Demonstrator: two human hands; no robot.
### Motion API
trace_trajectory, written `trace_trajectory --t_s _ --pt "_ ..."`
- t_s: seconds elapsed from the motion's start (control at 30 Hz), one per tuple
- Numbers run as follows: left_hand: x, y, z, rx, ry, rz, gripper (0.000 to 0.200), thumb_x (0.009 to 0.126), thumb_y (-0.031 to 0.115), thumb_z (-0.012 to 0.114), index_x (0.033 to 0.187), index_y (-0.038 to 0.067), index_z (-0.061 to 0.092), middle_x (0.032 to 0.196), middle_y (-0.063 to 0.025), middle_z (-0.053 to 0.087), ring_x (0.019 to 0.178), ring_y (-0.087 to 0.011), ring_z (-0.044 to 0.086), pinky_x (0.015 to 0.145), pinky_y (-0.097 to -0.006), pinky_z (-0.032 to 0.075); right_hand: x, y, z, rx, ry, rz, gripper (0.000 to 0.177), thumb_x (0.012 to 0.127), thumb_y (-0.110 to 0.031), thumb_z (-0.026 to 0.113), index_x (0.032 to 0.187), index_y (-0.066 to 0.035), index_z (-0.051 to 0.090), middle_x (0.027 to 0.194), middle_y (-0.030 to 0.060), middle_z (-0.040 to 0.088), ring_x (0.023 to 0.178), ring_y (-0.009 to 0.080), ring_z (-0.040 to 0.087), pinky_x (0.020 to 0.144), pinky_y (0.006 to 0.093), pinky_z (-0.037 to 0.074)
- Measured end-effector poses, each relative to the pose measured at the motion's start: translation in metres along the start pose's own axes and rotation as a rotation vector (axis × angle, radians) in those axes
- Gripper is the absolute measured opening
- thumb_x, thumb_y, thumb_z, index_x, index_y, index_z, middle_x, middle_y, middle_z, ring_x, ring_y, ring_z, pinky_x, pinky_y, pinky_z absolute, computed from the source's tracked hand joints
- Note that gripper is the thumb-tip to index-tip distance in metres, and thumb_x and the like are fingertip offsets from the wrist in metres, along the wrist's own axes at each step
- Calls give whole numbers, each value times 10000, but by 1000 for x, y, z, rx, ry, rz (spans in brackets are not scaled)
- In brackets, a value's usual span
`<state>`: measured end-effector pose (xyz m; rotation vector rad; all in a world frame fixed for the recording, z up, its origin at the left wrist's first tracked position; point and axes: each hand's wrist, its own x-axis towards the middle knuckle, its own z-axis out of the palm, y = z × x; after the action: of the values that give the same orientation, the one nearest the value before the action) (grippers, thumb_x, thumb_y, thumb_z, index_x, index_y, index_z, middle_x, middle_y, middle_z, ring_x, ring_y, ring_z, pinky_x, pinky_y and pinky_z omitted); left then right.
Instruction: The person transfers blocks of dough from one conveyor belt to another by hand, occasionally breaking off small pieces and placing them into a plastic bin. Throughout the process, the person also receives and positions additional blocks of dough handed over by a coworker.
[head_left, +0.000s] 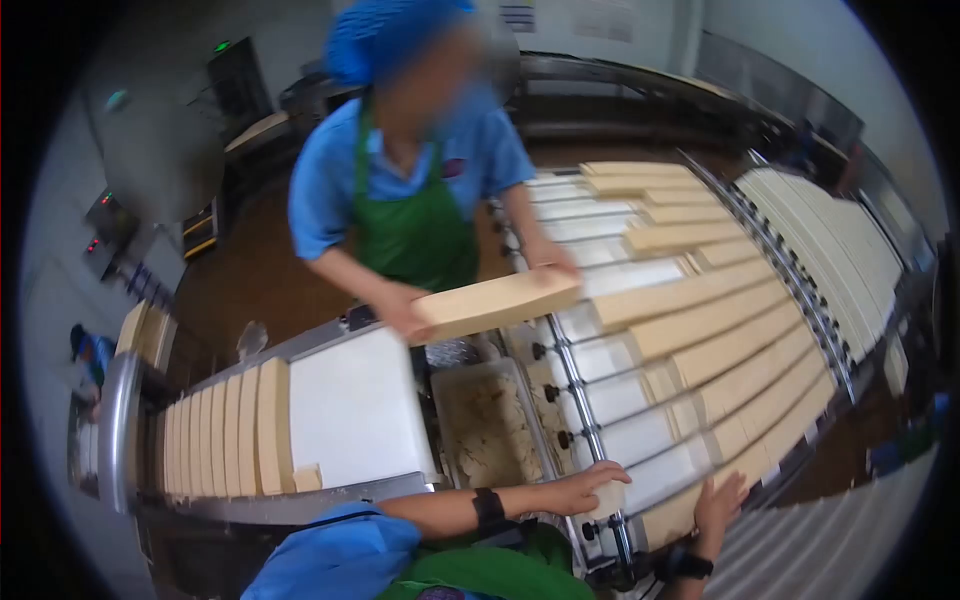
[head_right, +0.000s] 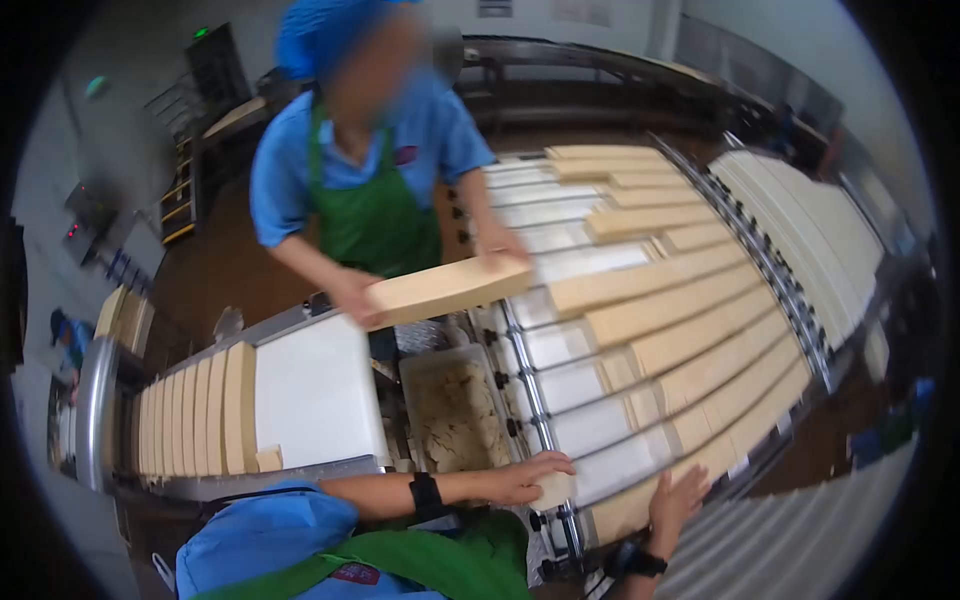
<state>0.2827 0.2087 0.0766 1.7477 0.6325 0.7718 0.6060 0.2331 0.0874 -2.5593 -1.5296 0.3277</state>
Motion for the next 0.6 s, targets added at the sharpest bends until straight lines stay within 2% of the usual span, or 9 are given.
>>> trace_trajectory --t_s 0.1,0.17,0.2,0.27,0.3,0.37,0.43,0.5,0.6 --pt "-37 10 -37 -32 146 -75 640 742 11 464 1373 95 398 1363 -143 364 1329 -288 322 1124 -379 237 1 -22 -13 -11 -46 -19 774 933 -437 516 1506 -44 175 1571 203 126 1450 403 63 1144 548 109" --pt "-66 3 -56 -57 376 -132 642 756 6 485 1385 92 385 1366 -140 359 1325 -280 333 1122 -379 246 0 -36 -11 -16 -58 -45 775 933 -436 518 1504 -38 177 1566 214 135 1450 401 70 1147 540 109" --pt "-79 -2 -64 -50 381 -126 642 756 6 485 1385 92 385 1366 -140 359 1325 -280 333 1122 -379 246 4 -45 0 14 -34 -193 742 924 -418 545 1472 -16 246 1523 239 224 1425 417 147 1147 519 144" --pt "-107 -15 -75 167 647 -107 615 800 30 536 1394 91 386 1369 -152 369 1306 -302 364 1114 -373 269 4 -71 20 136 29 -548 680 895 -383 602 1395 19 375 1422 276 380 1361 441 287 1137 490 209" --pt "-123 -20 -77 174 651 -100 615 800 30 536 1394 91 386 1369 -152 369 1306 -302 364 1114 -373 269 1 -94 26 228 68 -757 650 876 -366 634 1349 33 434 1364 288 447 1323 449 351 1126 482 239" --pt "-157 -29 -79 560 815 -353 570 837 84 590 1377 76 407 1359 -187 393 1265 -332 399 1088 -378 315 -18 -149 32 368 -37 -926 601 845 -381 652 1287 -1 503 1316 274 492 1266 478 392 1106 543 244" --pt "-195 -37 -83 576 894 -382 441 865 128 605 1290 61 507 1224 -198 524 1102 -319 528 963 -380 434 -32 -199 53 325 -3 -1091 570 833 -390 659 1239 -11 531 1277 249 520 1220 458 432 1068 555 283" --pt "-229 -37 -80 517 927 -588 276 877 133 593 1138 49 622 1007 -152 625 874 -257 609 786 -358 496 -45 -243 71 305 -76 -1172 571 812 -396 674 1227 -26 544 1272 213 532 1204 438 449 1041 537 311" --pt "-268 -40 -72 516 944 -584 209 873 173 610 1040 77 690 853 -113 649 761 -275 642 718 -351 515 -49 -286 108 300 -74 -1208 478 791 -377 678 1148 -73 589 1173 143 589 1146 361 504 1009 553 317"
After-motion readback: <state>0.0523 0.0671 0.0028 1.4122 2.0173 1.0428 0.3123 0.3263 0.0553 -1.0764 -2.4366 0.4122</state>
